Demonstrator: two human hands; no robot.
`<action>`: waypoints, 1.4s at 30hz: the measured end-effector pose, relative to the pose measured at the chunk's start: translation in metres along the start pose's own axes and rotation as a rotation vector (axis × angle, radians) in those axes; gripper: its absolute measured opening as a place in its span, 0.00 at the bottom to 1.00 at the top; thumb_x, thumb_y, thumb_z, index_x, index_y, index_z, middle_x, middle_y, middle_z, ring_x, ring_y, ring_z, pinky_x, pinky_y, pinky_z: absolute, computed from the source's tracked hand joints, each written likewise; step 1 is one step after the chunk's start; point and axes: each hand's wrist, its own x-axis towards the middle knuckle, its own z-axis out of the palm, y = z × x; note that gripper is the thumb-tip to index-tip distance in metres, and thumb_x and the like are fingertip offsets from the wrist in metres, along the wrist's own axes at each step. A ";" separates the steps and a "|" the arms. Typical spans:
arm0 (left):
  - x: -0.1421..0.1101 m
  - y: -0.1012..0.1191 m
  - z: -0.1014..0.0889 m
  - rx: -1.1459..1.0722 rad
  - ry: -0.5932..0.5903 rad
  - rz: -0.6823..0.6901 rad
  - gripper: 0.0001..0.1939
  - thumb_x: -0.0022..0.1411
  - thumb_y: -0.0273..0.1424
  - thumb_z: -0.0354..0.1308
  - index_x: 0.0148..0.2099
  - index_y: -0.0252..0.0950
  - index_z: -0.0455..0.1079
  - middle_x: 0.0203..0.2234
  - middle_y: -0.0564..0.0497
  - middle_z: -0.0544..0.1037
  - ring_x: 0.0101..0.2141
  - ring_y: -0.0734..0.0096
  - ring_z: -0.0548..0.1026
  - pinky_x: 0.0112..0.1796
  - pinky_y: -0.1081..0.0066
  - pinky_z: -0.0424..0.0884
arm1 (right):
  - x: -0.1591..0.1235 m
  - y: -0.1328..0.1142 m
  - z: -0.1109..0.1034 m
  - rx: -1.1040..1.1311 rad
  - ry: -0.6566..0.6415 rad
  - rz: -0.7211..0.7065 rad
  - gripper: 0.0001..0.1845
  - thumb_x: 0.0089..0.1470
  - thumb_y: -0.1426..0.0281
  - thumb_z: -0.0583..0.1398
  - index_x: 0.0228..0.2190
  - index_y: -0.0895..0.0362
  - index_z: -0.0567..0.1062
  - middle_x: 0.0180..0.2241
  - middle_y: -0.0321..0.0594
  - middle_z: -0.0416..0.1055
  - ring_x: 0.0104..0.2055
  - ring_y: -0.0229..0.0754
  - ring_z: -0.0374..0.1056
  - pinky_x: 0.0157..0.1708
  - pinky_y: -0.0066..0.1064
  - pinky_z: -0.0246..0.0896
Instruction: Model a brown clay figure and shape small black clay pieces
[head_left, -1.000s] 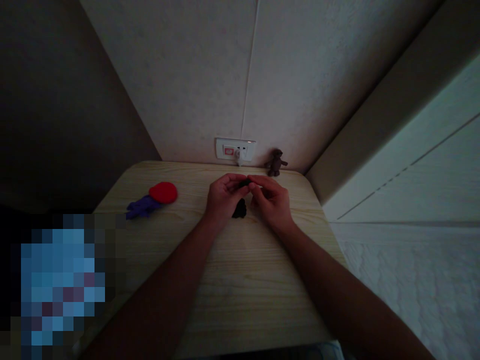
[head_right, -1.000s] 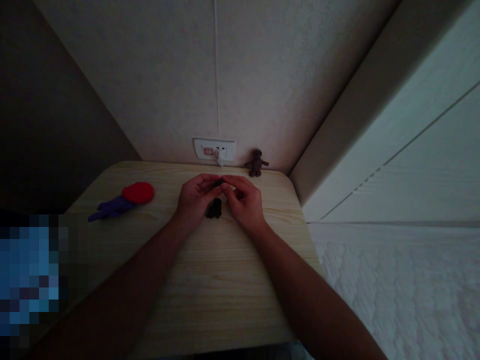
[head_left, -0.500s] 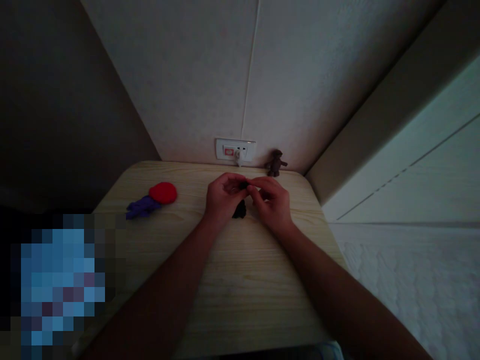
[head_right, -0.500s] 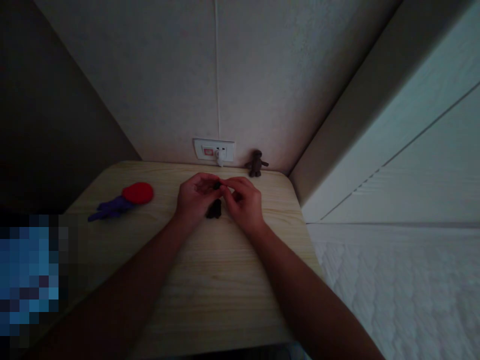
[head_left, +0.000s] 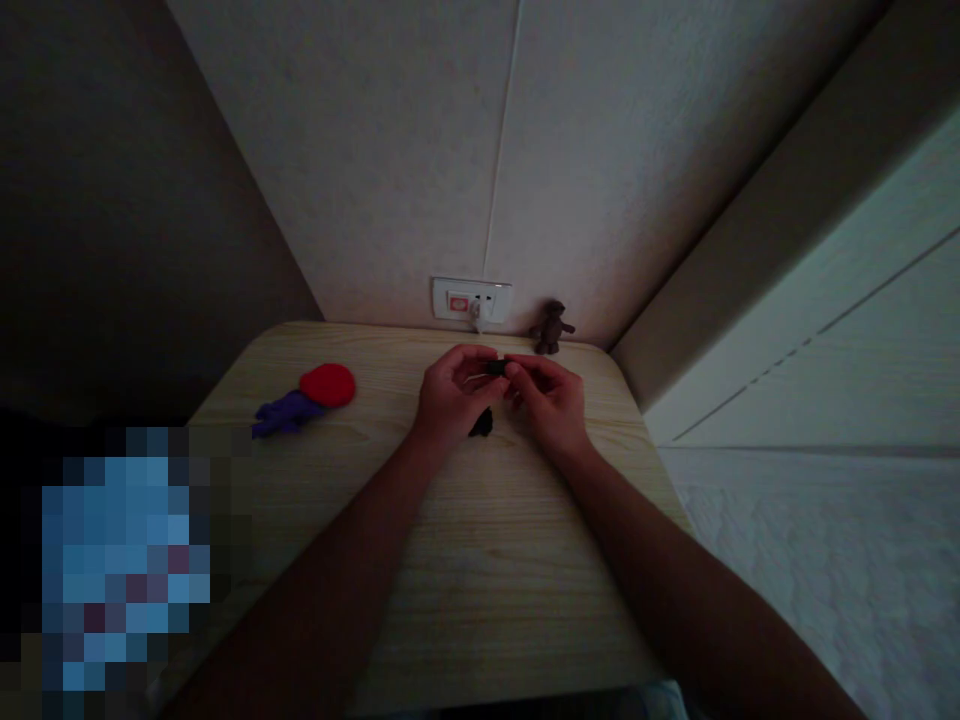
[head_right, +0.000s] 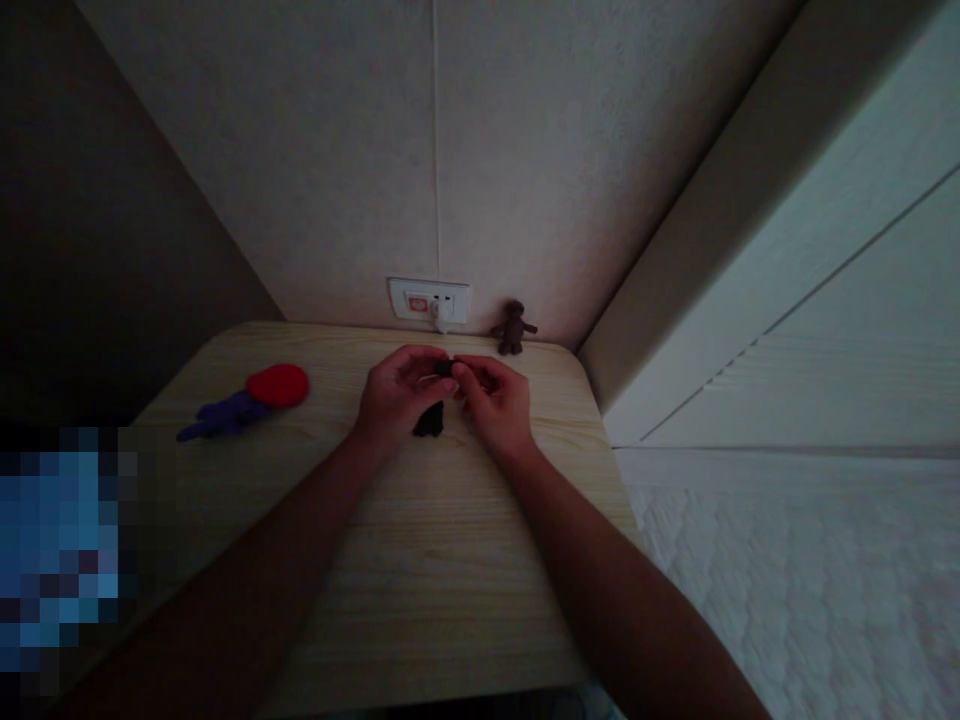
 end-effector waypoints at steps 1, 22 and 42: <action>0.000 0.000 0.000 0.004 -0.004 -0.007 0.17 0.48 0.30 0.74 0.42 0.36 0.77 0.37 0.49 0.83 0.36 0.69 0.81 0.39 0.69 0.78 | 0.000 0.000 0.000 0.004 0.011 0.000 0.18 0.51 0.55 0.71 0.37 0.55 0.84 0.24 0.35 0.76 0.23 0.37 0.68 0.21 0.29 0.64; 0.002 -0.002 -0.005 -0.016 0.037 -0.039 0.19 0.46 0.34 0.78 0.42 0.36 0.84 0.38 0.45 0.87 0.37 0.63 0.84 0.43 0.63 0.80 | 0.004 0.005 -0.003 0.067 -0.020 0.044 0.19 0.49 0.58 0.73 0.41 0.53 0.84 0.26 0.34 0.76 0.24 0.36 0.67 0.25 0.30 0.66; 0.003 -0.004 -0.005 -0.039 0.089 -0.037 0.17 0.47 0.34 0.78 0.41 0.35 0.84 0.36 0.46 0.87 0.36 0.66 0.83 0.45 0.63 0.80 | 0.006 0.010 -0.002 0.104 0.060 0.032 0.18 0.43 0.63 0.76 0.38 0.53 0.84 0.38 0.39 0.84 0.41 0.43 0.79 0.50 0.41 0.76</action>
